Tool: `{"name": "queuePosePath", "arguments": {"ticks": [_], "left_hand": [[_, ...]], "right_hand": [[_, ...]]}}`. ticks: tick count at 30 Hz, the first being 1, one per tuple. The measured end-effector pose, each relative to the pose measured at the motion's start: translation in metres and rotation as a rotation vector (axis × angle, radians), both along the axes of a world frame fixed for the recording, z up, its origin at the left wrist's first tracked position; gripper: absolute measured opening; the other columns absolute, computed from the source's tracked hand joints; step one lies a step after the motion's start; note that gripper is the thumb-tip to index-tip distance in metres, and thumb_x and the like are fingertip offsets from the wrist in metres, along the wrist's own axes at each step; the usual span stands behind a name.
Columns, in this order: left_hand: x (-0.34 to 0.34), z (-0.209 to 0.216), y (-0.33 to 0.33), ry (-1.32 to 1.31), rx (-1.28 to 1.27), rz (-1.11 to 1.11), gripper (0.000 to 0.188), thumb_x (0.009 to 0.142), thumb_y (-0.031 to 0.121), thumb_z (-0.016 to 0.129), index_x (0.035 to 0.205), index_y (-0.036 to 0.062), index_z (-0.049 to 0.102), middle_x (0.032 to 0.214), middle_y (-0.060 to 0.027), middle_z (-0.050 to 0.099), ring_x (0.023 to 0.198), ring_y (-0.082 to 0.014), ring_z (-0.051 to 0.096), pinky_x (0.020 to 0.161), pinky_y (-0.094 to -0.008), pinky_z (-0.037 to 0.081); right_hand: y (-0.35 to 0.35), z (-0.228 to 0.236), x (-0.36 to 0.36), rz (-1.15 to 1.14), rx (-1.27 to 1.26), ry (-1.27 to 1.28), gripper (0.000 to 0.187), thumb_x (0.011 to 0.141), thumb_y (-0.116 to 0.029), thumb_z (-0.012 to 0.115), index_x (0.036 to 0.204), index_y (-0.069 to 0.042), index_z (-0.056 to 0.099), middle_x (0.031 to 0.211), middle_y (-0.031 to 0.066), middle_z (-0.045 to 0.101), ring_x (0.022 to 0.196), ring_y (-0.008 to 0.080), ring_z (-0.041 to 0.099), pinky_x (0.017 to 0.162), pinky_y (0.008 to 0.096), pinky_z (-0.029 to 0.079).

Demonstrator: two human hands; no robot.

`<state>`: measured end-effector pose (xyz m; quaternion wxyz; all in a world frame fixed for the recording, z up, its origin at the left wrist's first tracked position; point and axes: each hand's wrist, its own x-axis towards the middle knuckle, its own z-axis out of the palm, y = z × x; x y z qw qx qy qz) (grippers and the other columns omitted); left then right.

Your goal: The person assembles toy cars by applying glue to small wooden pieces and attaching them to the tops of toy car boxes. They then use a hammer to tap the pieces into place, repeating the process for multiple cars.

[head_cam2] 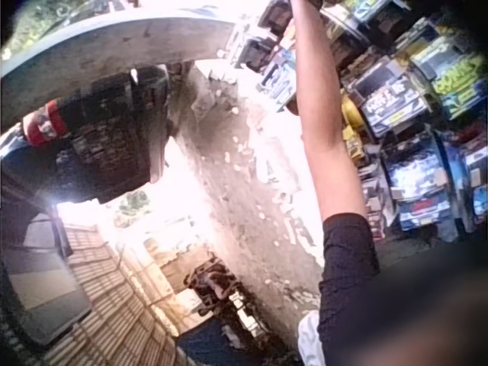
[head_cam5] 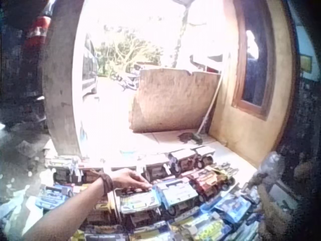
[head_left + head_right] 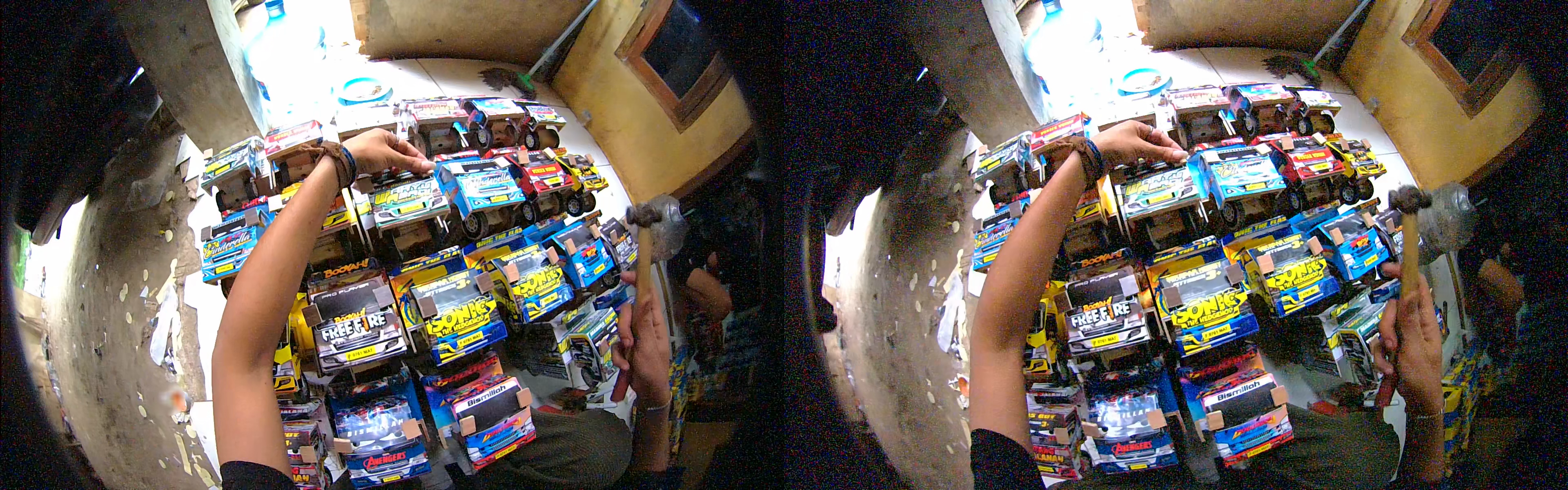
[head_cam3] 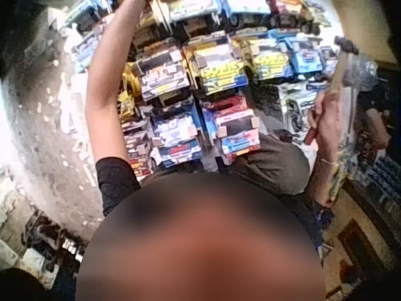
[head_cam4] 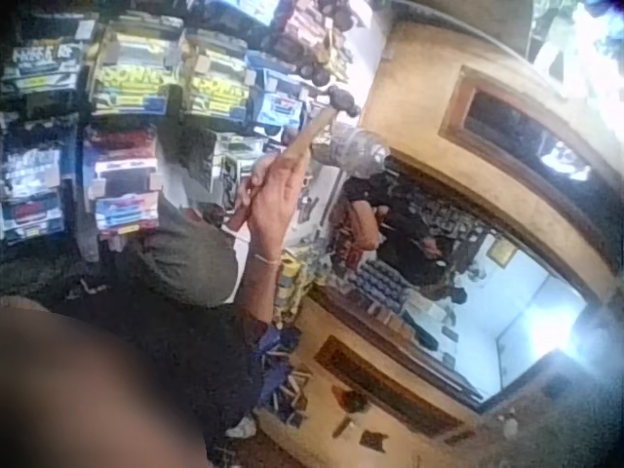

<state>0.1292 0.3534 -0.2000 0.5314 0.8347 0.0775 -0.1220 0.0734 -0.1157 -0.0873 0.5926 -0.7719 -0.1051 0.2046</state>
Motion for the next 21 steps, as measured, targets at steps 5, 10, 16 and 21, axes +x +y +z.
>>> {"name": "queuePosePath", "arguments": {"ticks": [5,10,16,21], "left_hand": [[0.0,-0.002,0.0,-0.024,-0.065,-0.026,0.039,0.081,0.041,0.079,0.104,0.0104,0.075,0.095,0.0012,0.072,0.09,-0.0084,0.062,0.084,-0.0251,0.047],[-0.002,-0.001,0.0,-0.043,-0.089,-0.026,0.041,0.081,0.043,0.078,0.105,0.0105,0.075,0.096,0.0007,0.072,0.091,-0.0083,0.062,0.085,-0.025,0.047],[0.001,-0.005,0.0,-0.004,-0.146,0.0,0.037,0.079,0.039,0.081,0.103,0.0118,0.077,0.099,-0.0008,0.074,0.097,-0.0104,0.064,0.095,-0.0272,0.045],[0.002,-0.008,0.0,-0.036,-0.119,0.004,0.032,0.083,0.033,0.078,0.103,0.0076,0.074,0.095,-0.0006,0.072,0.087,-0.008,0.064,0.082,-0.0248,0.05]], "right_hand": [[0.037,0.003,0.013,0.207,-0.188,-0.043,0.045,0.106,-0.034,0.039,0.145,-0.013,0.036,0.065,-0.006,0.036,0.049,0.0018,0.03,0.038,0.0178,0.03],[0.076,-0.014,0.027,0.438,-0.284,-0.128,0.043,0.104,-0.025,0.046,0.143,-0.008,0.04,0.075,-0.0064,0.042,0.06,0.0019,0.038,0.05,0.0188,0.032],[0.116,-0.024,0.039,0.516,-0.371,-0.274,0.035,0.101,-0.026,0.051,0.127,-0.003,0.046,0.086,0.0068,0.056,0.071,0.0114,0.05,0.062,0.03,0.042],[0.144,-0.04,0.051,0.525,-0.328,-0.592,0.041,0.101,-0.021,0.049,0.138,-0.007,0.041,0.08,0.0199,0.062,0.07,0.0286,0.064,0.063,0.0401,0.047]]}}
